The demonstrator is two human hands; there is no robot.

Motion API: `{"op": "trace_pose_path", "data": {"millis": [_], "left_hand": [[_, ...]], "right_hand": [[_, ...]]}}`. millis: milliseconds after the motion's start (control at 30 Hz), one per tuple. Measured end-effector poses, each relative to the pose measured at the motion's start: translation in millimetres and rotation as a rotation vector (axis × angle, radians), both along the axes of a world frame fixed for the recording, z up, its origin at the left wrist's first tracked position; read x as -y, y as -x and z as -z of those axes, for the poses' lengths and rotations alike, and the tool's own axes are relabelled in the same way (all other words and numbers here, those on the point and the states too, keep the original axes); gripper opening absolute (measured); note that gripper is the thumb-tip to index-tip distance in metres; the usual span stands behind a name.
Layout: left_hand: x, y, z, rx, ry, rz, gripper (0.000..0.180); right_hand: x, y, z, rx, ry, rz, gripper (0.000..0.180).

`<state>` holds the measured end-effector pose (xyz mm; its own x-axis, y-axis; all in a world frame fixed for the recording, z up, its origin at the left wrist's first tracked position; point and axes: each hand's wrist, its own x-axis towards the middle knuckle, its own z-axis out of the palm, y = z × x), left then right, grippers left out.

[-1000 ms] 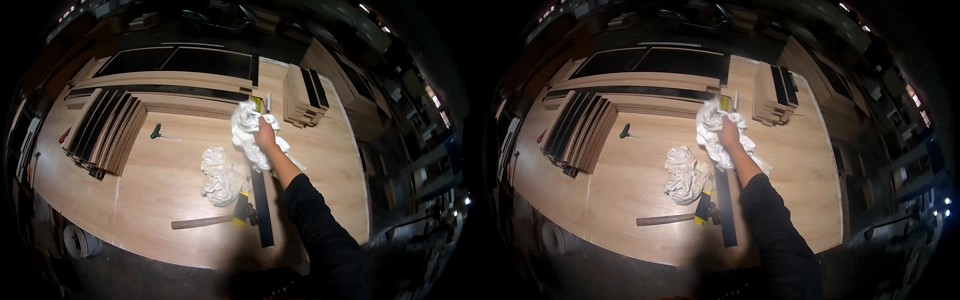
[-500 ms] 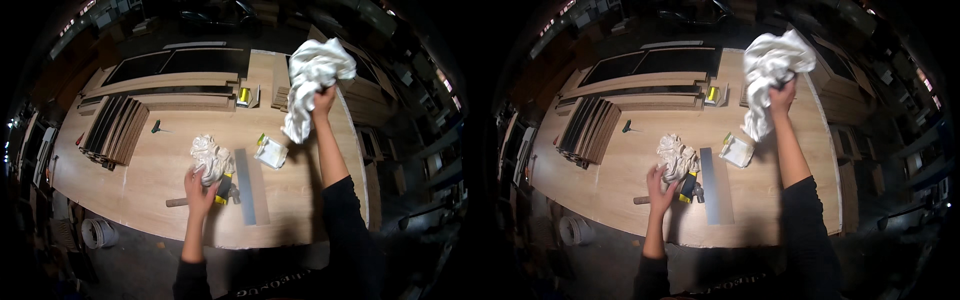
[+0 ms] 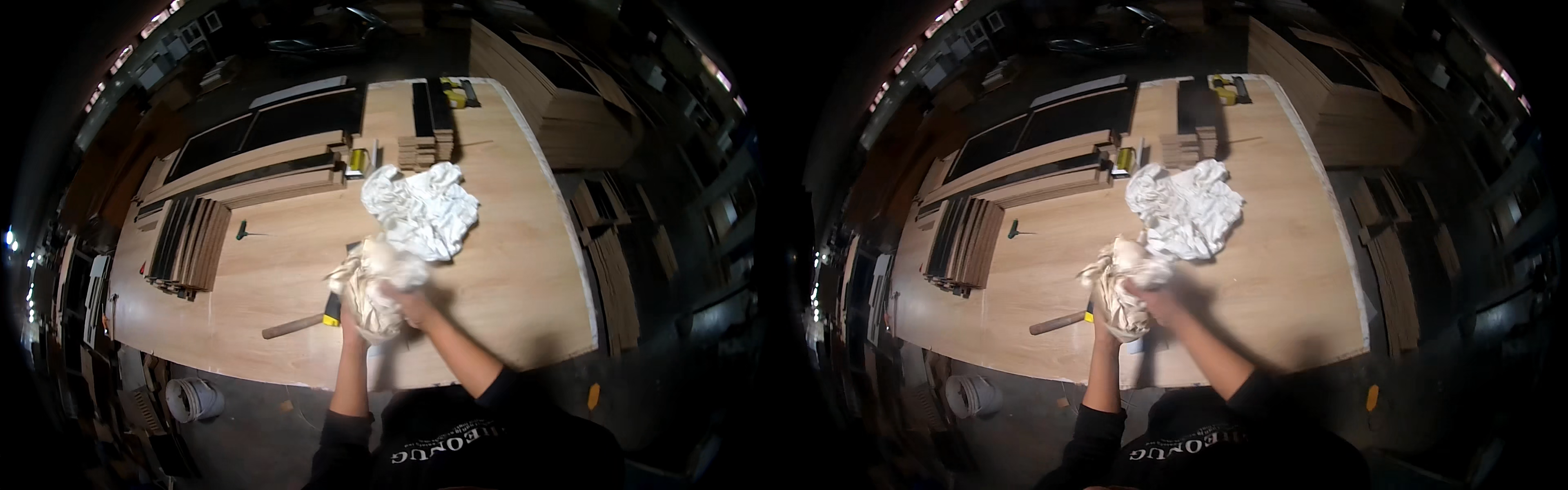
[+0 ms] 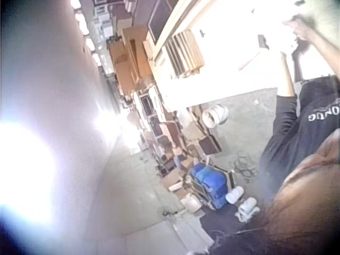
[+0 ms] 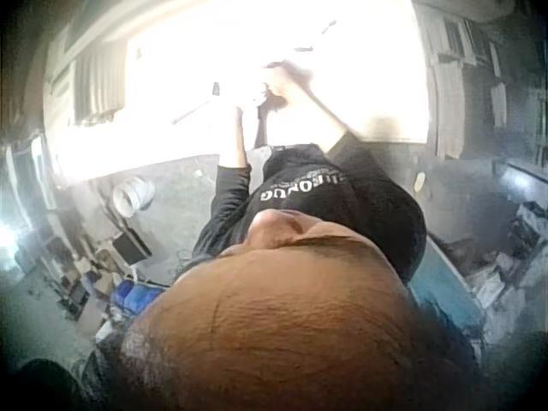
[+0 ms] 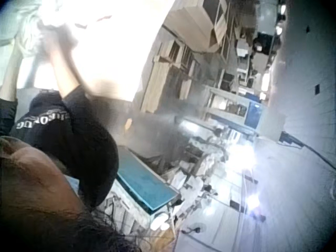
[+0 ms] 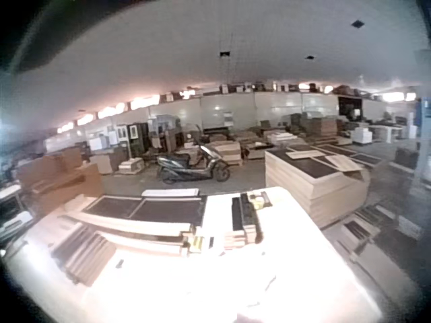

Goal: The person applies glue to white strips, attaches them to a white panel to create a decorative pattern, and cleans the surface with a cloth.

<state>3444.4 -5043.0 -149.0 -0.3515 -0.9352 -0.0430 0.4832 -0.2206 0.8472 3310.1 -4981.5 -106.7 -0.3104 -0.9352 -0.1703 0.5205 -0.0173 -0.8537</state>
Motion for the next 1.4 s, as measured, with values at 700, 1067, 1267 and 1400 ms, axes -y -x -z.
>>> {"op": "trace_pose_path", "data": {"millis": [700,1067,1267,1400], "left_hand": [[8.9,-165.8,-65.7,-0.139,-0.15,-0.659,0.056],[17.9,-104.6,-28.7,1.417,0.746,-0.621,0.05],[-95.4,-51.0,-4.9,0.92,0.281,-0.248,0.036],[-109.3,-36.2,-16.1,0.572,0.034,-0.071,0.041]], "right_hand": [[-165.5,187.1,41.3,0.487,0.132,0.611,0.012],[30.1,174.7,54.6,-1.653,-0.468,0.245,0.054],[71.2,328.5,-26.1,-0.651,-0.164,0.714,0.028],[4.7,246.3,-142.6,0.028,0.289,0.413,0.037]]}}
